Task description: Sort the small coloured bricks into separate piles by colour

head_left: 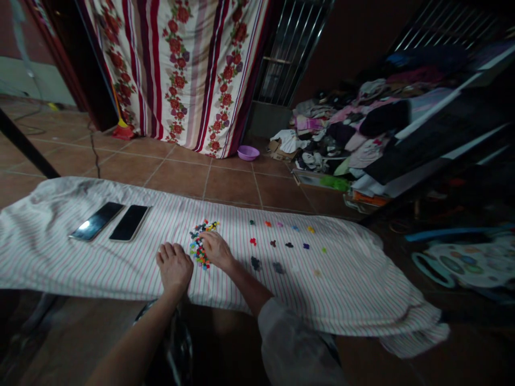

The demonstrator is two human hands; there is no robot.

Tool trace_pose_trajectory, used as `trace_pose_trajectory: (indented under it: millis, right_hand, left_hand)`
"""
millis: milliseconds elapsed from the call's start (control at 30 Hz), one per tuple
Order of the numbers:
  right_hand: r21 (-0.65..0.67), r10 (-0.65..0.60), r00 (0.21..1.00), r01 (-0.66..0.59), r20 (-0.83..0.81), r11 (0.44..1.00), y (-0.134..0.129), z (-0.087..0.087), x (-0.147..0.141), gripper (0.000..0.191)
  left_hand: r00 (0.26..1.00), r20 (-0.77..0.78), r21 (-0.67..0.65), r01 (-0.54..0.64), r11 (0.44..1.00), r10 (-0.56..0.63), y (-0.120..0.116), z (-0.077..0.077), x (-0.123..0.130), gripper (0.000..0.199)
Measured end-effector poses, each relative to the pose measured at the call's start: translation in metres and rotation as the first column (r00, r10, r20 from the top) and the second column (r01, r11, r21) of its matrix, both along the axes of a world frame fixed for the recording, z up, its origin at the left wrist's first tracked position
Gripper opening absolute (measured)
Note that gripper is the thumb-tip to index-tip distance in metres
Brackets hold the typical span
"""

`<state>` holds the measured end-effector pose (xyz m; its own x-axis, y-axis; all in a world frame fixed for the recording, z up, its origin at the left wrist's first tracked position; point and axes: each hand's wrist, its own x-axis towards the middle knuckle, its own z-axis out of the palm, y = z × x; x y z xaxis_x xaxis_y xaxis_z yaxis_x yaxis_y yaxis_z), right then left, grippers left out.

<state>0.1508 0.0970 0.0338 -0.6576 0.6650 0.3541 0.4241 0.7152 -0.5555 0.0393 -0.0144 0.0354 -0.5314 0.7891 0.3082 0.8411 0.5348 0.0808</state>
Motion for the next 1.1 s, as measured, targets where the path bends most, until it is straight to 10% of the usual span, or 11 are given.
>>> trace_pose_trajectory:
  millis: [267, 600, 1100]
  right_hand:
    - [-0.076, -0.359, 0.929, 0.366, 0.095, 0.927, 0.061, -0.01, -0.008, 0.039]
    - [-0.039, -0.106, 0.978, 0.115, 0.178, 0.993, 0.044, -0.009, -0.028, 0.029]
    - [0.129, 0.029, 1.0, -0.028, -0.004, 0.991, -0.035, -0.015, 0.026, 0.033]
  left_hand:
    - [1.0, 0.013, -0.015, -0.011, 1.0, 0.012, 0.001, 0.002, 0.001, 0.039]
    - [1.0, 0.022, 0.015, 0.0, 1.0, 0.0, 0.002, 0.0, 0.0, 0.039]
    - [1.0, 0.001, 0.024, 0.009, 1.0, -0.009, -0.001, 0.0, 0.0, 0.039]
